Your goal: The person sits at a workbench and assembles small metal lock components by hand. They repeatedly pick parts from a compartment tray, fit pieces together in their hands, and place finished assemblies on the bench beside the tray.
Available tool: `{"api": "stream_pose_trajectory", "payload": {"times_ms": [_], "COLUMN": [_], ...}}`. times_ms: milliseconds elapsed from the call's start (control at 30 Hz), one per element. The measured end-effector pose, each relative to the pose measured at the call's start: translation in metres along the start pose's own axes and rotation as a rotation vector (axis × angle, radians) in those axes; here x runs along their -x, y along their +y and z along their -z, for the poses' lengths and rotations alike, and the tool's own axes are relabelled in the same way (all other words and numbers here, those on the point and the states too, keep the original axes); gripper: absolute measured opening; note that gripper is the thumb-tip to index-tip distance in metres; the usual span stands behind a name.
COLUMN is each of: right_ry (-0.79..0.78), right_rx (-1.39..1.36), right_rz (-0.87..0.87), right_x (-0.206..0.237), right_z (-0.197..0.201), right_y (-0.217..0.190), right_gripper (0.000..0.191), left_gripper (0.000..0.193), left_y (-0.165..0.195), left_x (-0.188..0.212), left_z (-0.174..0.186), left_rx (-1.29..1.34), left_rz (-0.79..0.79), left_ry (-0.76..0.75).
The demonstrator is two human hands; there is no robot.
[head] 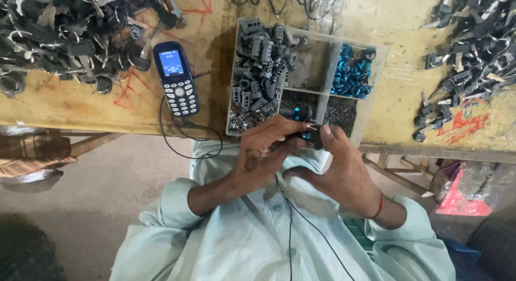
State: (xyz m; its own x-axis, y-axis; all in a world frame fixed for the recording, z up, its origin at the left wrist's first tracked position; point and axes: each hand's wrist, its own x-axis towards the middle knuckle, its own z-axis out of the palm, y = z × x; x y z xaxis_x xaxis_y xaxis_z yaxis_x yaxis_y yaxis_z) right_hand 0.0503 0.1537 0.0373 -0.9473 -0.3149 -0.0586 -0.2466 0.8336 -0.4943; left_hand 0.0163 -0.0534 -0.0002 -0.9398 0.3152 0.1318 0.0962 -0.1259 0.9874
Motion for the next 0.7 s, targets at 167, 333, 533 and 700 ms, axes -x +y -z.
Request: {"api": "stream_pose_trajectory", "payload": {"times_ms": [167,333,533,700], "right_ry": [-0.35,0.079,-0.09,-0.125], "right_rx": [-0.08,-0.234,0.182,0.288], "right_rz": [0.139,0.028,0.269,0.296], "right_x": [-0.065,-0.084,-0.056,-0.07], "right_z": [0.067,0.077,0.015,0.012], "right_y": [-0.041,-0.026,-0.005,-0.006], "right_gripper": [0.068,0.052,0.017,0.015], "left_gripper": [0.016,0.01,0.021,0.011], "left_y": [0.021,0.042,0.026,0.017], "left_x": [-0.008,0.003,-0.001,0.004], "left_z": [0.026,0.048,0.058,0.06], "left_rx": [-0.177,-0.492,-1.029,-0.955], "left_rz": [-0.237,-0.046,0.0,0.006], "left_ry": [-0.192,-0.163,-0.159,-0.175]}}
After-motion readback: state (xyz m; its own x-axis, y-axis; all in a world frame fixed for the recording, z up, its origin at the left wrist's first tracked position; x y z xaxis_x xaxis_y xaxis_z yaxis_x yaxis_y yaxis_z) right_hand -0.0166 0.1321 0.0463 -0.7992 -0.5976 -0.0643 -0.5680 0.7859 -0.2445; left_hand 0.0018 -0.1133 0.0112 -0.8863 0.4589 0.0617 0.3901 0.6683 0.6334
